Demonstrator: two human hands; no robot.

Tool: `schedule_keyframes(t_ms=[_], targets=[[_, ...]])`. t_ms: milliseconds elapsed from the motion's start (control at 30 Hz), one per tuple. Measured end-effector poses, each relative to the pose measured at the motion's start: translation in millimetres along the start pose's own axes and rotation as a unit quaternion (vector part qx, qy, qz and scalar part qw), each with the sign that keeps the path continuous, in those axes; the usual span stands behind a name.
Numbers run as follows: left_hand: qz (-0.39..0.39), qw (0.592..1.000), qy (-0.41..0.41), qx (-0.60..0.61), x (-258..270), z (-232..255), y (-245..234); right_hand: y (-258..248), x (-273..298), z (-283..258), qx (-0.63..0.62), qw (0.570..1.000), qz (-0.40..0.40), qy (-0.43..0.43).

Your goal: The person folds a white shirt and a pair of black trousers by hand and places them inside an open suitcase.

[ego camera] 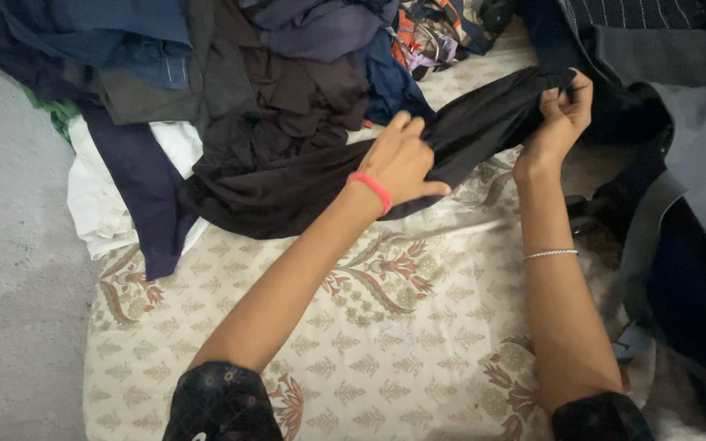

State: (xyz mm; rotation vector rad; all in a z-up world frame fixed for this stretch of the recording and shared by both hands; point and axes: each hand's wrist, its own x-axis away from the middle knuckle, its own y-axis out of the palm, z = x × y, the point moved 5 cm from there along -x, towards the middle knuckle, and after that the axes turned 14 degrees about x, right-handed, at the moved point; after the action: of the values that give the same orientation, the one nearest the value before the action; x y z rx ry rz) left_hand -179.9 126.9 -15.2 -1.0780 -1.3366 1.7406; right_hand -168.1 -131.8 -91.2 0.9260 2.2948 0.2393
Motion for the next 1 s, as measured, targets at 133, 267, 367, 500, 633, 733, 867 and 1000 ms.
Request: schedule_keyframes(t_ms=[133,267,367,500,633,733,867,1000], targets=[[0.046,0.992,0.023,0.116,6.6,1.8,-9.3,-7.5,-1.3,-0.6,-0.007,1.0,0.009,0.007],[0.23,0.914,0.022,0.333,39.9,-0.6,0.3,-12.5,-2.7,-2.2,0.004,0.999,0.023,0.032],[0.248,0.879,-0.132,0.385,54.6,-10.2,19.2,-13.1,-0.9,0.3,-0.009,0.999,0.024,0.048],[0.278,0.914,-0.083,0.283,56.8,-3.9,7.8,-11.0,-1.0,0.3,-0.014,0.999,0.021,0.036],[0.338,0.9,-0.064,0.267,53.9,2.0,-7.3,-11.6,-0.5,-2.2,0.005,0.999,0.026,0.041],[0.301,0.881,-0.078,0.358,52.4,7.7,1.5,-11.3,1.4,-4.7,0.027,0.999,0.023,0.037],[0.255,0.855,-0.12,0.435,49.4,8.8,16.2,-7.5,5.9,-13.0,0.036,0.998,0.02,0.041],[0.27,0.847,-0.124,0.442,46.8,-9.8,18.1,-9.4,5.3,-14.5,0.04,0.998,0.019,0.047]])
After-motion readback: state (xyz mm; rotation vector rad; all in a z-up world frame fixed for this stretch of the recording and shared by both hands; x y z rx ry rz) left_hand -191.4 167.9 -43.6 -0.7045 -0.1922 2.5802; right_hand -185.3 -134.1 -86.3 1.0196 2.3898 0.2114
